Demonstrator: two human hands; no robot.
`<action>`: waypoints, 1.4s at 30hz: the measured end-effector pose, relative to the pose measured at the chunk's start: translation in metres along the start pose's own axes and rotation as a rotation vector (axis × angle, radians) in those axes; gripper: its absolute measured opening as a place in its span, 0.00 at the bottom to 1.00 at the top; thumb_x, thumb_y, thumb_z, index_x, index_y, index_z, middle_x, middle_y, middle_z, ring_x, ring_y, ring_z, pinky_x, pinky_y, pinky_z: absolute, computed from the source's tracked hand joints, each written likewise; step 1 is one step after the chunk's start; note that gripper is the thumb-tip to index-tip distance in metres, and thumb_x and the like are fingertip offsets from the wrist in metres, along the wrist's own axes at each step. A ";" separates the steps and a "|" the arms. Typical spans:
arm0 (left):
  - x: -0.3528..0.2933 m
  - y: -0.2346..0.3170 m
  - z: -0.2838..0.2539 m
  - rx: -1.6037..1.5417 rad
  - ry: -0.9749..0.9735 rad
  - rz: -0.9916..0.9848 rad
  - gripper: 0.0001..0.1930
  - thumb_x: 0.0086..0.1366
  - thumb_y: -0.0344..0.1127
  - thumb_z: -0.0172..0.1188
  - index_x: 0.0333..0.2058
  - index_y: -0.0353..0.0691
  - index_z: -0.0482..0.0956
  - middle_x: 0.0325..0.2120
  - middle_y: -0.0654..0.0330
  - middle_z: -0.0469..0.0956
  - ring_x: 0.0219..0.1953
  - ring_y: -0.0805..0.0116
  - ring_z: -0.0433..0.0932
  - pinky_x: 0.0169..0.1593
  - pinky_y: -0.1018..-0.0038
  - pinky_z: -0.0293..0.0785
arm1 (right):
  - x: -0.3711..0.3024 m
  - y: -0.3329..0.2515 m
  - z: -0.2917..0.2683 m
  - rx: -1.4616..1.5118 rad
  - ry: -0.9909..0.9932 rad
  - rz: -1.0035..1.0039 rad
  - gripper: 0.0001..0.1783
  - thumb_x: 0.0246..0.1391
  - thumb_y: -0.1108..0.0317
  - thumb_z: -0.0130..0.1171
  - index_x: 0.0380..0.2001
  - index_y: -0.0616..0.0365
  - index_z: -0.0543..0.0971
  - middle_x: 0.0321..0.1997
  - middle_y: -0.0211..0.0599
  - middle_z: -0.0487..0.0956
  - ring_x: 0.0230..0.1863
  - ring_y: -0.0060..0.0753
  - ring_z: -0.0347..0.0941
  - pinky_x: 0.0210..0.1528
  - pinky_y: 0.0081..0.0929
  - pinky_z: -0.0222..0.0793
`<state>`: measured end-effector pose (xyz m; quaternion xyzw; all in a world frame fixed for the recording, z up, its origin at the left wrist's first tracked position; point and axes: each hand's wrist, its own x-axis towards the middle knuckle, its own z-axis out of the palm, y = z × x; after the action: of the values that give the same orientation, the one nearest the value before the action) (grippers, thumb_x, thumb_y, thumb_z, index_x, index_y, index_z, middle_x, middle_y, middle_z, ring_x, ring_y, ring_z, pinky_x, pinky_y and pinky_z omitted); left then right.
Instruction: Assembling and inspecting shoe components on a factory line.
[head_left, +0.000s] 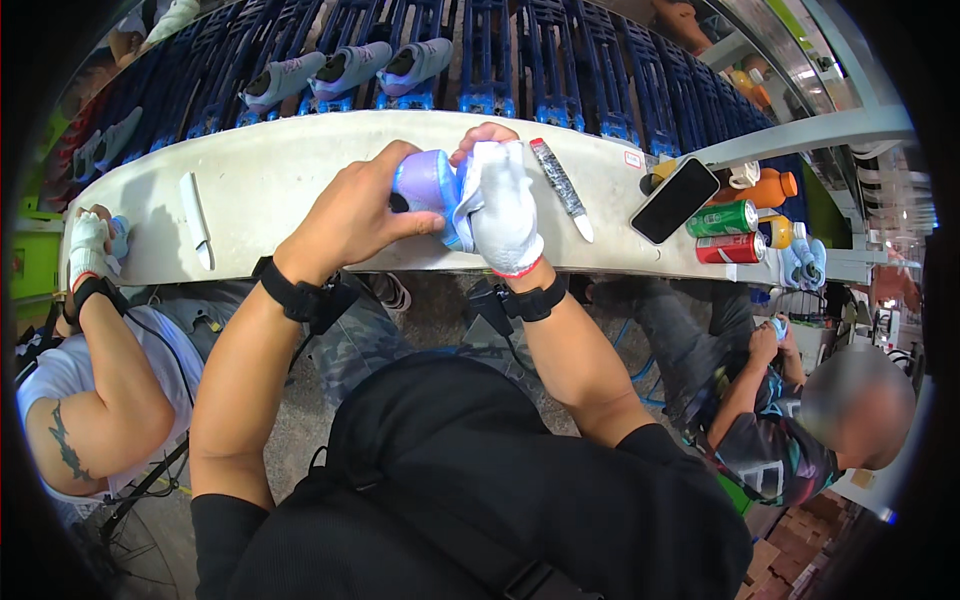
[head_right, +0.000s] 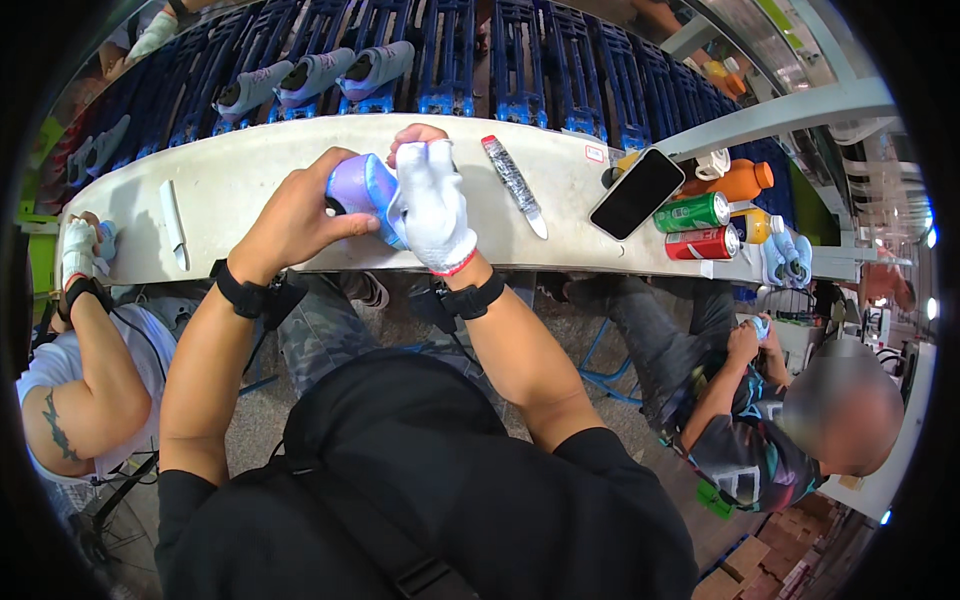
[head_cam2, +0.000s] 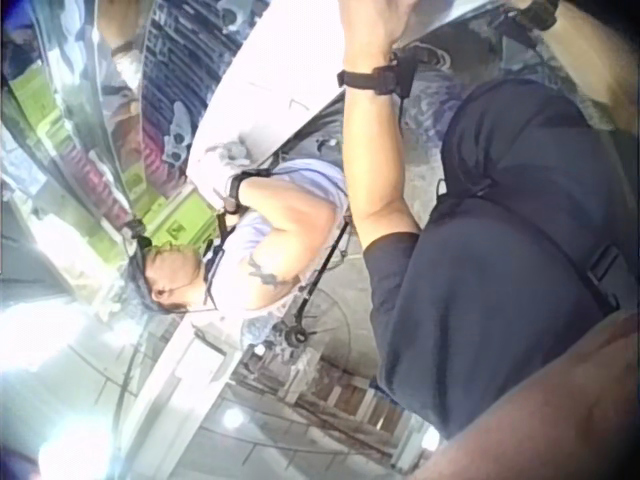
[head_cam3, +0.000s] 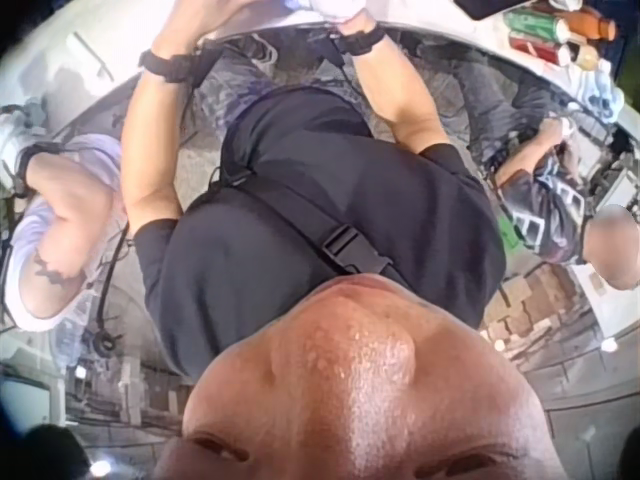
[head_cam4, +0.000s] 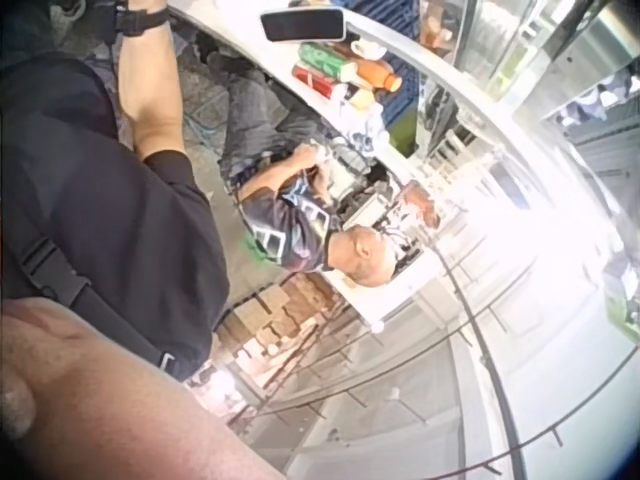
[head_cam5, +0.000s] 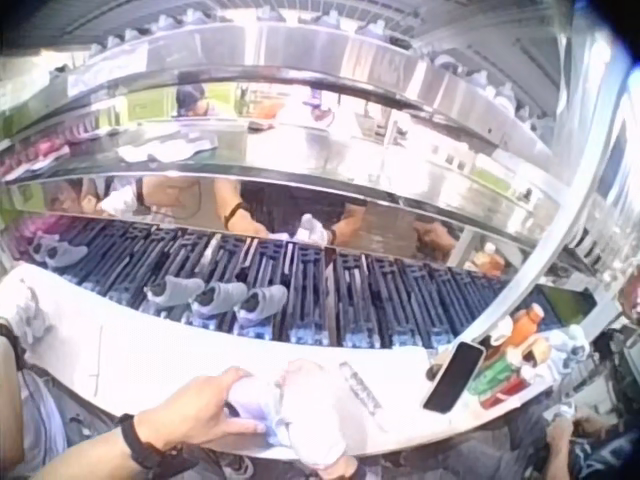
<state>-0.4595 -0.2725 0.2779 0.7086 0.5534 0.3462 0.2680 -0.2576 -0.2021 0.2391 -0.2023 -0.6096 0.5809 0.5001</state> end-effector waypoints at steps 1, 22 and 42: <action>0.004 0.005 -0.001 0.035 -0.005 0.007 0.35 0.60 0.50 0.82 0.56 0.34 0.76 0.38 0.37 0.87 0.44 0.34 0.87 0.48 0.51 0.83 | 0.000 -0.004 0.000 -0.003 -0.003 0.004 0.25 0.83 0.45 0.48 0.63 0.55 0.70 0.54 0.34 0.74 0.56 0.31 0.74 0.66 0.36 0.70; 0.035 0.064 0.033 0.315 -0.007 0.194 0.28 0.57 0.45 0.80 0.47 0.37 0.75 0.31 0.45 0.86 0.35 0.40 0.87 0.40 0.52 0.82 | -0.016 -0.038 -0.022 -0.301 0.285 -0.183 0.08 0.78 0.69 0.53 0.45 0.61 0.78 0.46 0.40 0.82 0.49 0.32 0.76 0.59 0.33 0.72; 0.059 0.053 0.015 0.314 -0.136 0.116 0.38 0.54 0.52 0.83 0.51 0.36 0.70 0.33 0.40 0.85 0.41 0.35 0.86 0.43 0.49 0.81 | -0.008 -0.038 -0.052 -0.645 0.132 -0.213 0.16 0.79 0.62 0.52 0.59 0.56 0.82 0.54 0.43 0.87 0.55 0.44 0.84 0.63 0.38 0.76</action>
<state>-0.4071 -0.2281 0.3204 0.7942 0.5394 0.2219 0.1705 -0.1975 -0.1921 0.2619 -0.3222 -0.7459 0.2885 0.5065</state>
